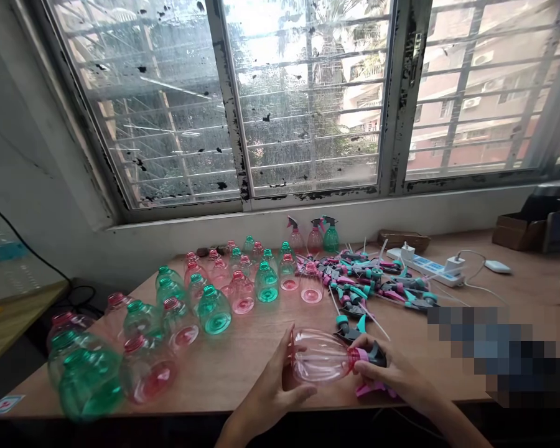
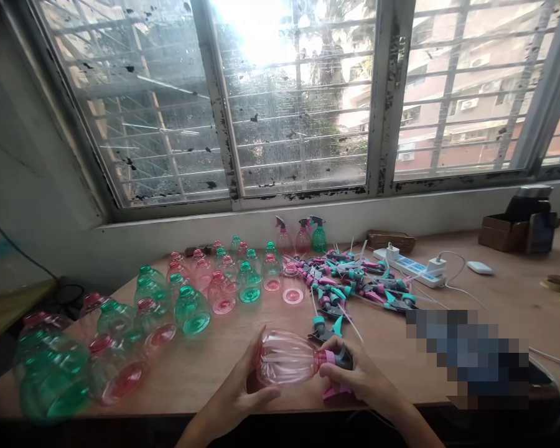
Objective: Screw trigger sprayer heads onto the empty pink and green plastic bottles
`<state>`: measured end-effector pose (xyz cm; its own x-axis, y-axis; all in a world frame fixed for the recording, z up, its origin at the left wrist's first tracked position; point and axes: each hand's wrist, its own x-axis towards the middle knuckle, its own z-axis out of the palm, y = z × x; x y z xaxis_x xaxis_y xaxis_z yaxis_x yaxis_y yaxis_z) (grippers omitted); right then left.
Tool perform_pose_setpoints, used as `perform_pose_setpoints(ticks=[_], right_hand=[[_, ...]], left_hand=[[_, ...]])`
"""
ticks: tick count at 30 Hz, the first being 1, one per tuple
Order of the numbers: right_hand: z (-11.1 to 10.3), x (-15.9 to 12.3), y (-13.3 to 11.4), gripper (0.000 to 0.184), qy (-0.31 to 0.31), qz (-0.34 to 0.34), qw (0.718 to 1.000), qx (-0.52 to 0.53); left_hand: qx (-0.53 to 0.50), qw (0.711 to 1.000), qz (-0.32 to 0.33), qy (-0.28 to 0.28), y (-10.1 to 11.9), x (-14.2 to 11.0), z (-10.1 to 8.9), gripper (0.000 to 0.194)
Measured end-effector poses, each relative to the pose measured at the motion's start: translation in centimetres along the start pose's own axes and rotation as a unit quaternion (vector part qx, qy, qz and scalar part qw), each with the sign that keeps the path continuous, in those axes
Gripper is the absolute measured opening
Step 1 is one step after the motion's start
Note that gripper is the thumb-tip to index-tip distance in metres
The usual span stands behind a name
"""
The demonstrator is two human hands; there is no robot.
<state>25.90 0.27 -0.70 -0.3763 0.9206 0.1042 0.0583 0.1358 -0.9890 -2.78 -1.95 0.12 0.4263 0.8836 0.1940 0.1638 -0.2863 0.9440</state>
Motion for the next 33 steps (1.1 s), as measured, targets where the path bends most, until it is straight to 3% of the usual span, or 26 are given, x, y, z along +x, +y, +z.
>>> perform_pose_setpoints(ticks=[8,12,19,24,28,33], right_hand=[[0.1,0.0,-0.3,0.036,0.012,0.0,1.0,-0.006],[-0.1,0.0,-0.4,0.034,0.002,0.002,1.0,-0.023],[-0.2,0.2,0.6,0.036,-0.001,0.007,1.0,0.014],[0.0,0.2,0.2,0.036,0.004,-0.001,1.0,0.024],[0.2,0.2,-0.1,0.039,0.005,0.0,0.999,0.043],[0.4,0.2,0.2,0.041,0.011,0.0,0.998,0.058]], left_hand=[[-0.073,0.997,-0.006,-0.003,-0.6,0.1,0.3,0.105],[-0.13,0.991,-0.017,-0.036,0.0,0.2,0.5,0.101],[-0.068,0.998,-0.01,-0.008,-0.6,0.1,0.3,0.1],[-0.108,0.994,-0.017,-0.007,-1.1,0.2,0.2,0.107],[-0.111,0.993,-0.007,-0.031,-0.3,0.2,0.3,0.095],[-0.056,0.998,0.025,-0.006,-0.8,0.1,0.2,0.084]])
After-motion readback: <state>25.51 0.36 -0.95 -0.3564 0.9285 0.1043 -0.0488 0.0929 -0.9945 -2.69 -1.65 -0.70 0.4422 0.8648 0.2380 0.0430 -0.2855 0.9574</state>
